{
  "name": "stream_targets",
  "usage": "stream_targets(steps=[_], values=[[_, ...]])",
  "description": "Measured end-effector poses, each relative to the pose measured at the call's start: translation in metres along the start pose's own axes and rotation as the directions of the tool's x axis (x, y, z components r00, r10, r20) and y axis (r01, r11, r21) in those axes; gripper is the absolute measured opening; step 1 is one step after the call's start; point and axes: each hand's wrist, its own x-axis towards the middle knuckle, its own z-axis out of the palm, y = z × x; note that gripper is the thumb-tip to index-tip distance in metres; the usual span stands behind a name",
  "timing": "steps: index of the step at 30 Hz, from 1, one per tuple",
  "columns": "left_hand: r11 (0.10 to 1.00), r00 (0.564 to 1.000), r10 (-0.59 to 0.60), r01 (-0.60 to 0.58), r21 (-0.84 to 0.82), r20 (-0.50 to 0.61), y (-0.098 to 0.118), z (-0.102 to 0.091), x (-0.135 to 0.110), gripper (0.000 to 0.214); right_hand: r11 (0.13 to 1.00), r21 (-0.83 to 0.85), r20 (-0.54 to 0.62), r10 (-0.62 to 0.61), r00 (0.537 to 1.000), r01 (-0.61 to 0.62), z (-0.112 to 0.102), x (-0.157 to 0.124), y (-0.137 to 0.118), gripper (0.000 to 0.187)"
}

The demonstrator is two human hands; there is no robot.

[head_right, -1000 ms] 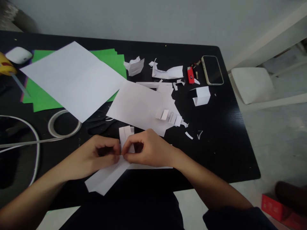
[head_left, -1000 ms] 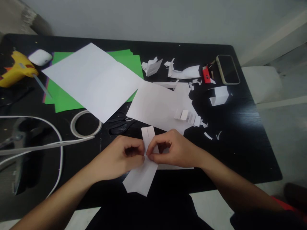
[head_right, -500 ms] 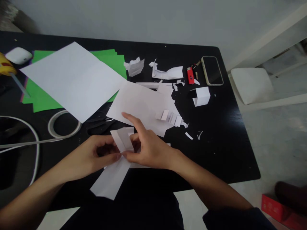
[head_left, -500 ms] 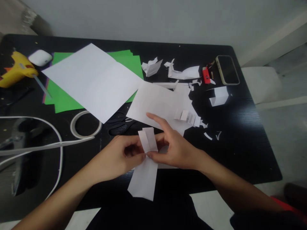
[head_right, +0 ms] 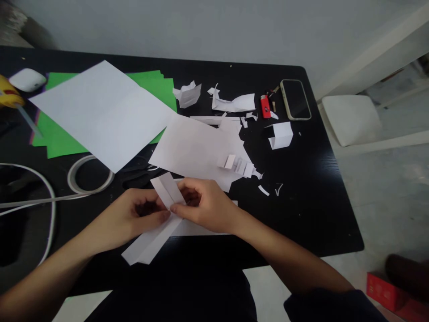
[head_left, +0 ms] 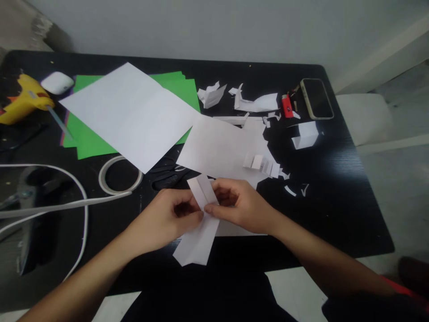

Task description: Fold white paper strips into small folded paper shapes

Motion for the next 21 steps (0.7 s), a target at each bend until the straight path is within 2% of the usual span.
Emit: stream_targets(steps=[7,21], values=[[1.000,1.000,0.009,-0.009,0.009,0.027,0.0002,0.0010,-0.0007,0.010,0.991,0.090,0.019,0.100,0.995,-0.101,-0.0007,0.0024,0.0020,0.024],[1.000,0.998,0.028,-0.028,0.007,0.054,0.0018,0.0016,0.0007,0.011,0.988,0.043,0.062,0.144,0.988,-0.147,-0.0039,0.0031,-0.0002,0.018]])
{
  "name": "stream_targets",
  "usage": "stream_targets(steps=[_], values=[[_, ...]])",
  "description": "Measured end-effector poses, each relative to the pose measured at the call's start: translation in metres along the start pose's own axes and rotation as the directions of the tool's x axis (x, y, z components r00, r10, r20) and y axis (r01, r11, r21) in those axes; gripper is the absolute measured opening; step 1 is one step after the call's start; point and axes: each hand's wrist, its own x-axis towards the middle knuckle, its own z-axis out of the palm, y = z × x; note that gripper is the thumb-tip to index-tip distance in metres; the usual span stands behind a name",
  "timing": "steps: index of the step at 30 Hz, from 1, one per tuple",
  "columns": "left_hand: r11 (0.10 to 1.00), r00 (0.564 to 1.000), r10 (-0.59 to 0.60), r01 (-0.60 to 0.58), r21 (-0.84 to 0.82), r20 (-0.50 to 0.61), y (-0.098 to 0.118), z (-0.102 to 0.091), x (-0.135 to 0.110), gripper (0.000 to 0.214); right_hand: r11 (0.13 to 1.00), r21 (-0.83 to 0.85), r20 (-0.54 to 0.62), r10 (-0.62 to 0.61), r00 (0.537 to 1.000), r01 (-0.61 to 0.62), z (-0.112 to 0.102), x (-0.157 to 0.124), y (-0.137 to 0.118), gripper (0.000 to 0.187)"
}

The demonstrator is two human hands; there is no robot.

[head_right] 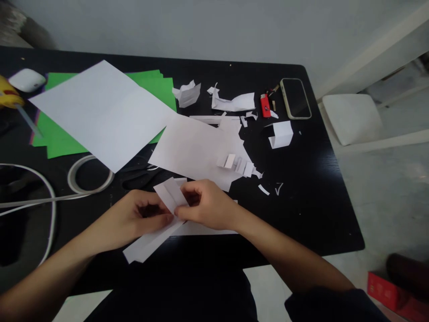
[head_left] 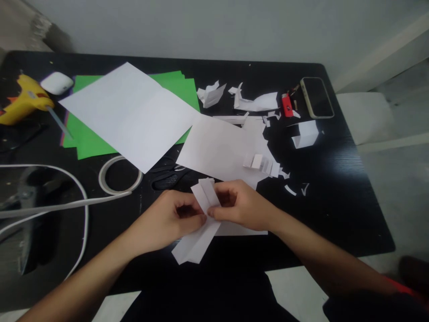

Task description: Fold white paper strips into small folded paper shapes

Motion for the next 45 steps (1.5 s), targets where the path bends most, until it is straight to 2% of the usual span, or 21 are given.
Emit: stream_targets(steps=[4,9,12,19,25,29,34,45], values=[[1.000,0.999,0.024,-0.024,0.011,-0.044,0.0016,0.0024,-0.0015,0.012,0.999,0.038,-0.027,-0.001,1.000,0.002,0.0007,0.0000,-0.0022,0.013],[0.983,0.981,0.152,-0.137,0.122,-0.119,0.0032,0.0063,-0.0013,0.010,0.998,0.048,-0.035,0.036,0.999,-0.034,0.0001,-0.0014,-0.0033,0.009],[0.970,0.970,0.203,-0.181,0.165,-0.130,0.0030,0.0082,-0.0011,0.009,0.998,0.054,-0.022,0.046,0.999,-0.045,-0.0003,-0.0015,-0.0030,0.011],[0.956,0.968,0.230,-0.204,0.212,-0.104,0.0002,0.0091,-0.0027,0.010,0.998,0.026,0.036,0.050,0.998,-0.051,0.0000,-0.0016,-0.0018,0.021],[0.899,0.914,0.382,-0.333,0.285,-0.136,-0.0024,0.0099,-0.0023,0.012,0.996,0.060,0.025,0.067,0.997,-0.068,0.0007,-0.0021,-0.0032,0.019],[0.869,0.887,0.438,-0.376,0.322,-0.146,-0.0047,0.0095,-0.0027,0.015,0.994,0.076,0.023,0.081,0.996,-0.082,-0.0005,-0.0025,-0.0042,0.016],[0.874,0.890,0.429,-0.365,0.320,-0.155,-0.0054,0.0093,-0.0027,0.011,0.993,0.077,0.037,0.083,0.996,-0.085,-0.0016,-0.0021,-0.0025,0.012],[0.936,0.943,0.304,-0.271,0.223,-0.132,-0.0038,0.0078,-0.0037,0.008,0.994,0.045,0.069,0.095,0.993,-0.098,-0.0041,-0.0011,-0.0022,0.017]])
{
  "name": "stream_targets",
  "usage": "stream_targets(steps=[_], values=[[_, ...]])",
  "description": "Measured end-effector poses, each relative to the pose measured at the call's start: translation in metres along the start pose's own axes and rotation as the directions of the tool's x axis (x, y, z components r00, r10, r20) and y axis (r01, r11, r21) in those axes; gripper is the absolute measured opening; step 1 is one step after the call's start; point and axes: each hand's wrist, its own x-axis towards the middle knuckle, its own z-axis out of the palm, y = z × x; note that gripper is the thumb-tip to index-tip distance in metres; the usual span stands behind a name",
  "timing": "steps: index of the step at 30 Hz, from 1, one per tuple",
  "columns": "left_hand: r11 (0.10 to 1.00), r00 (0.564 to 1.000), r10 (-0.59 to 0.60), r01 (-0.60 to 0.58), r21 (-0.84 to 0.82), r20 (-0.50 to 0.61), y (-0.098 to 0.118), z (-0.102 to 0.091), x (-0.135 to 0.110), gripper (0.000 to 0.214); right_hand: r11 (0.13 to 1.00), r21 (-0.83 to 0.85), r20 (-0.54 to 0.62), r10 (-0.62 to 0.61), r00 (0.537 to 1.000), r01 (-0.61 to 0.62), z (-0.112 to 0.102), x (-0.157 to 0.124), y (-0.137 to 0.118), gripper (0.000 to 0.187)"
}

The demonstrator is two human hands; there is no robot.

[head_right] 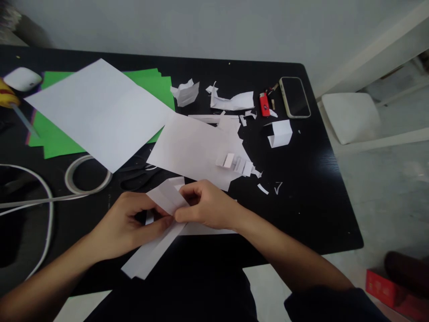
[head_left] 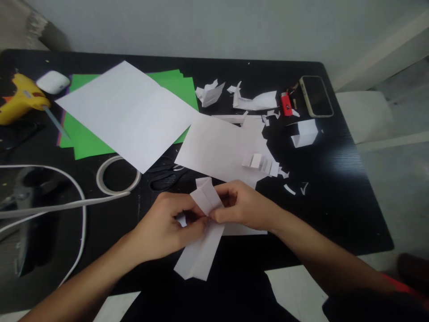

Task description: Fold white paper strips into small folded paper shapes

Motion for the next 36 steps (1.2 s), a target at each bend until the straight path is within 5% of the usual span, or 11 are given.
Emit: stream_targets(steps=[11,18,28,36], values=[[0.970,0.990,-0.132,0.117,-0.214,-0.056,0.001,-0.003,0.003,0.013,0.951,0.300,-0.009,-0.078,0.997,0.077,0.004,-0.001,-0.005,0.015],[0.955,0.974,-0.165,0.120,-0.270,-0.153,0.000,-0.005,0.004,0.014,0.926,0.302,-0.045,-0.224,0.974,0.227,0.004,-0.002,0.000,0.019],[0.931,0.955,-0.171,0.077,-0.357,-0.241,0.002,-0.004,0.002,0.011,0.928,0.246,-0.032,-0.281,0.959,0.280,0.005,-0.002,0.002,0.038],[0.940,0.965,-0.137,0.054,-0.337,-0.225,-0.001,-0.001,0.003,0.012,0.925,0.127,-0.175,-0.334,0.926,0.357,0.012,0.001,0.007,0.036]])
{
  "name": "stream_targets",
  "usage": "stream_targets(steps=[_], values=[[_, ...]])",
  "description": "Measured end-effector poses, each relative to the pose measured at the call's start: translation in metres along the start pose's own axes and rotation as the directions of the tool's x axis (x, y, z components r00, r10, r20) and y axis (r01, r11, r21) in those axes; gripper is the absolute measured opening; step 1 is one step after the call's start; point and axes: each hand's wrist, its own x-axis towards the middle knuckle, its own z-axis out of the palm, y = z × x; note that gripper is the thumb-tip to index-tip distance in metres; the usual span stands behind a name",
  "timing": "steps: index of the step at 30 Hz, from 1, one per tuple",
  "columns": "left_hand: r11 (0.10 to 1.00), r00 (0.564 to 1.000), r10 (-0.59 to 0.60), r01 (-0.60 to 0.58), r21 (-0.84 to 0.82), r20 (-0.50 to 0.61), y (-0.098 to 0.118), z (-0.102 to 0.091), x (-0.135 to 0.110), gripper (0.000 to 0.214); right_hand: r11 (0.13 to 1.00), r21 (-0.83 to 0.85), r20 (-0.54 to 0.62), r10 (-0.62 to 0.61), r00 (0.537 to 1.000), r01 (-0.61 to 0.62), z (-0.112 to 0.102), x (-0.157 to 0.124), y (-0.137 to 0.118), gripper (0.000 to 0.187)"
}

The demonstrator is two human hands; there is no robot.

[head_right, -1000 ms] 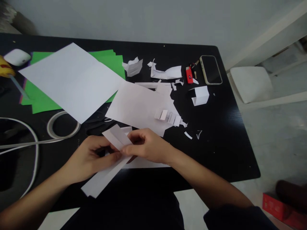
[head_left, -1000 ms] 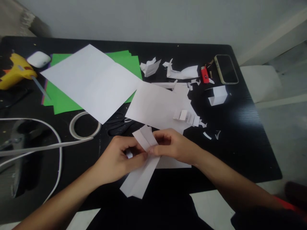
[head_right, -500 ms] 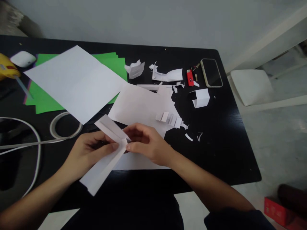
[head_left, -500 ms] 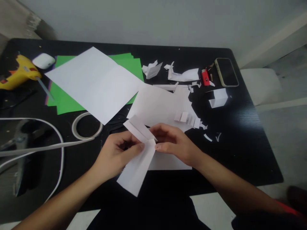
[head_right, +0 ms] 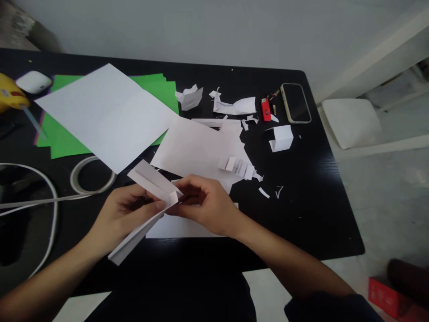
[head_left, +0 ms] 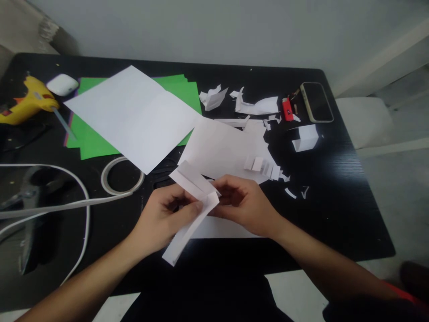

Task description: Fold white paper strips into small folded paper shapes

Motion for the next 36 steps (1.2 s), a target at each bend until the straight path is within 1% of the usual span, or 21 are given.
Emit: stream_targets(steps=[3,6,10,13,15,17,20,23,27,33,36], values=[[1.000,1.000,0.029,-0.029,-0.002,0.004,-0.002,0.000,0.001,0.012,1.000,0.000,-0.016,-0.013,1.000,0.013,0.001,0.000,-0.001,0.032],[0.998,0.999,0.043,-0.041,-0.048,0.027,-0.002,-0.001,0.002,0.012,1.000,0.025,-0.013,-0.009,1.000,0.010,0.002,0.000,-0.002,0.029],[0.992,0.996,0.043,-0.033,-0.122,0.081,-0.001,-0.003,0.002,0.008,0.997,0.078,0.020,0.020,1.000,-0.022,0.003,0.000,-0.001,0.028],[0.990,0.992,0.034,-0.017,-0.143,0.119,-0.001,-0.006,0.001,0.007,0.995,0.088,0.053,0.041,0.998,-0.045,0.001,0.000,-0.001,0.028],[0.994,0.992,0.033,-0.020,-0.108,0.121,-0.001,-0.007,0.001,0.008,0.997,0.058,0.073,0.046,0.996,-0.050,-0.001,0.000,-0.001,0.033],[0.998,0.992,0.050,-0.046,-0.036,0.117,0.000,-0.007,0.000,0.009,0.998,0.035,0.121,0.055,0.991,-0.060,-0.005,0.000,-0.003,0.037],[0.989,0.986,0.118,-0.128,0.077,0.121,0.002,-0.006,0.001,0.008,0.995,0.059,0.195,0.074,0.978,-0.087,-0.010,0.001,-0.007,0.028],[0.970,0.974,0.170,-0.192,0.150,0.150,0.005,-0.003,0.002,0.010,0.992,0.008,0.163,0.120,0.979,-0.123,-0.011,0.001,-0.009,0.018],[0.952,0.967,0.176,-0.215,0.217,0.184,0.003,0.000,0.002,0.011,0.970,-0.131,0.133,0.224,0.965,-0.207,-0.010,0.002,-0.009,0.021],[0.917,0.943,0.173,-0.259,0.303,0.283,-0.002,0.001,-0.001,0.016,0.960,-0.200,0.170,0.229,0.959,-0.194,-0.009,0.003,-0.007,0.032],[0.912,0.935,0.160,-0.262,0.314,0.317,-0.002,0.002,-0.002,0.019,0.956,-0.215,0.179,0.241,0.954,-0.201,-0.010,0.003,-0.004,0.030]])
